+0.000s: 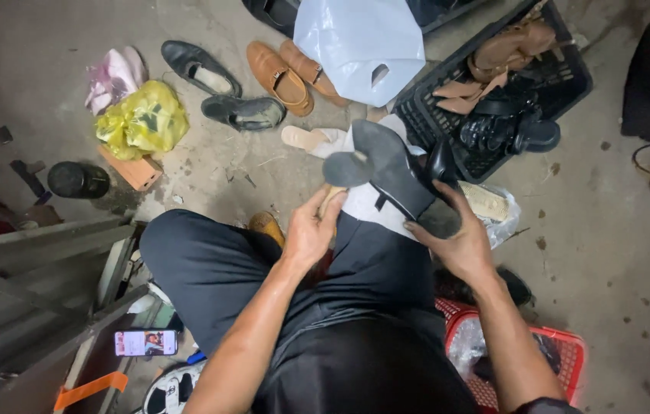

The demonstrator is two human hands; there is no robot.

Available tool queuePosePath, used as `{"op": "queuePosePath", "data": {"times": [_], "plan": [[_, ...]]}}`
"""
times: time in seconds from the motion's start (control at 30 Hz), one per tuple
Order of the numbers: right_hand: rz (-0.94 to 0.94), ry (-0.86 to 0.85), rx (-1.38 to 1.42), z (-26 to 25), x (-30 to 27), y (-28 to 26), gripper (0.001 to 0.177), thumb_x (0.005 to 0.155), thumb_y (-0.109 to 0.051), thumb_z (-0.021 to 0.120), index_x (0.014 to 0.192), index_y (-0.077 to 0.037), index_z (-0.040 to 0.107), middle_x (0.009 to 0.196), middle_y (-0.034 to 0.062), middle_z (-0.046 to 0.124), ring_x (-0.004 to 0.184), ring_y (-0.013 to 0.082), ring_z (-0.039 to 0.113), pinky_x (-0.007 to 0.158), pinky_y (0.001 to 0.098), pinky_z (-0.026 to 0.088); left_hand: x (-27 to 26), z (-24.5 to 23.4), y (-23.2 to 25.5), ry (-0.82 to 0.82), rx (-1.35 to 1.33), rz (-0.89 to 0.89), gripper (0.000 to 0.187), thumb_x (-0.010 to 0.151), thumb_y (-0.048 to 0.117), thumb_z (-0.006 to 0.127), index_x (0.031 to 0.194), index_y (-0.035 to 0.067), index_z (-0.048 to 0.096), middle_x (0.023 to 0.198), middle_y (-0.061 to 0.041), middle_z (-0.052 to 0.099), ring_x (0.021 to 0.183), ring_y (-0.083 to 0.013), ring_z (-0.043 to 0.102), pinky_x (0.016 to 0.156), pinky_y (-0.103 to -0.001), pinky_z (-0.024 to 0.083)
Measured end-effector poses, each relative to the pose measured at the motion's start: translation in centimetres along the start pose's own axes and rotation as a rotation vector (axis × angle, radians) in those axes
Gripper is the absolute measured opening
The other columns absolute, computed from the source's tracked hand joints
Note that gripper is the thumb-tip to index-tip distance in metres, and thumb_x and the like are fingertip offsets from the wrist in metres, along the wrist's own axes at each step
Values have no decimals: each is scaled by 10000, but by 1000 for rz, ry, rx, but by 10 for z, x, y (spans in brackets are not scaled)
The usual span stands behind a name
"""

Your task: The person sits on the floor and cleans a pair of black high-heeled shoes. They first brush the shoes with a yellow-handled brush, then use a smaller brush to scrub the soles and heels, and finally wipe the shoes with a white cloth.

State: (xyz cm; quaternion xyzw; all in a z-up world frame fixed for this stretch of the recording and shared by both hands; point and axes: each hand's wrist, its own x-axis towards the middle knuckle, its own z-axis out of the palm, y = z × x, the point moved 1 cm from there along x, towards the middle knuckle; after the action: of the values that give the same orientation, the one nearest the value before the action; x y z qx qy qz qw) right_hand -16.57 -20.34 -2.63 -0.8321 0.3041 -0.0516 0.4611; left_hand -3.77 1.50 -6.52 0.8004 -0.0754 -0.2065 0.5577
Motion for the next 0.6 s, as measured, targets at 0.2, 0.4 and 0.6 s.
{"op": "queuePosePath", "data": {"times": [0.2,0.4,0.6], "plan": [[-33,-24,-1,10,7,0,809,732,-392,919,1439,-175,592,1334,238,631,1312,504,539,1106,644,368,-11,21,-58,174,-76,275,232,985,141,722,1206,93,772,781,-134,767,902,-185,735,700,-361,585],[-40,-19,-184,19,10,-14,848,759,-489,894,1481,-215,543,1312,244,636,1262,453,591,1075,590,433,-20,17,-41,156,52,355,121,1004,212,705,995,113,774,714,-142,716,766,-274,739,643,-332,567],[-264,119,-271,37,12,0,780,732,-421,944,1371,-120,611,1333,150,645,1233,399,609,993,537,523,-25,10,-1,143,126,362,369,963,264,756,1186,-30,750,946,-273,754,932,-448,721,708,-486,615]]}}
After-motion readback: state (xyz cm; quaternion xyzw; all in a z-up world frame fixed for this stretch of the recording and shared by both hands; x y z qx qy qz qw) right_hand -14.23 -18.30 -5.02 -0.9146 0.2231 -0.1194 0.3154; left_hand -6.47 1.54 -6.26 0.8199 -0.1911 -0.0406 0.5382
